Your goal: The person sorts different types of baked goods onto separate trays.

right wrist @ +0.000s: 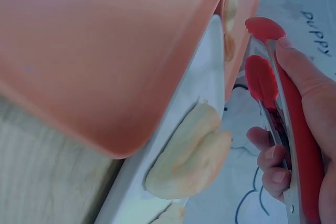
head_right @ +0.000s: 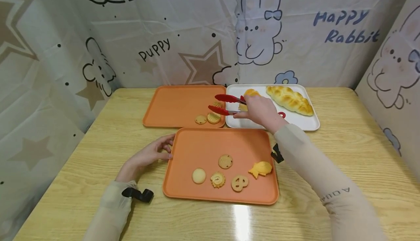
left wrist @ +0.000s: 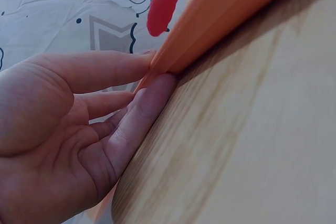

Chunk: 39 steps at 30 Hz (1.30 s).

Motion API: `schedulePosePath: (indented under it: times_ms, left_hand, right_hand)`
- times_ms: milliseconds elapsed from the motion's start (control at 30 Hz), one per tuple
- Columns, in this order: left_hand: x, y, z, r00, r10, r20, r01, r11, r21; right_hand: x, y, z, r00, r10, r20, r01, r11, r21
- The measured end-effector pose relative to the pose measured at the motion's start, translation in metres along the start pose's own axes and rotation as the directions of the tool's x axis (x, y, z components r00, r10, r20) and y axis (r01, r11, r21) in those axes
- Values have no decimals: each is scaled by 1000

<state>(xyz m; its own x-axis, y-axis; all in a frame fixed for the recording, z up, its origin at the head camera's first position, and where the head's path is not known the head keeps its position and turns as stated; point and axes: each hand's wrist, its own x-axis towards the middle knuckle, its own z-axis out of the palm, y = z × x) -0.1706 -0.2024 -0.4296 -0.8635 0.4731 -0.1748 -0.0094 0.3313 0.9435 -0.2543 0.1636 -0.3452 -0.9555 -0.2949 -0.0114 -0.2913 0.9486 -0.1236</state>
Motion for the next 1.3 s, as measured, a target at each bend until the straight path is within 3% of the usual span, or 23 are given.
schedulePosePath:
  times_ms: [400, 633, 833, 1300]
  left_hand:
    - [-1, 1, 0, 1000, -11, -1, 11, 1000, -13]
    - [-2, -1, -1, 1000, -16, 1, 16, 1000, -10]
    - [-3, 0, -3, 1000, -3, -1, 3, 1000, 10]
    - [-2, 2, -2, 1000, -8, 6, 8, 1000, 24]
  right_hand:
    - [-49, 4, -1, 992, -94, -79, 93, 996, -16]
    - [-81, 7, -1, 991, -126, -37, 128, 991, 47]
    - [-102, 13, -2, 989, -148, -17, 149, 988, 40]
    - [-127, 23, -1, 969, -234, 82, 229, 971, 63]
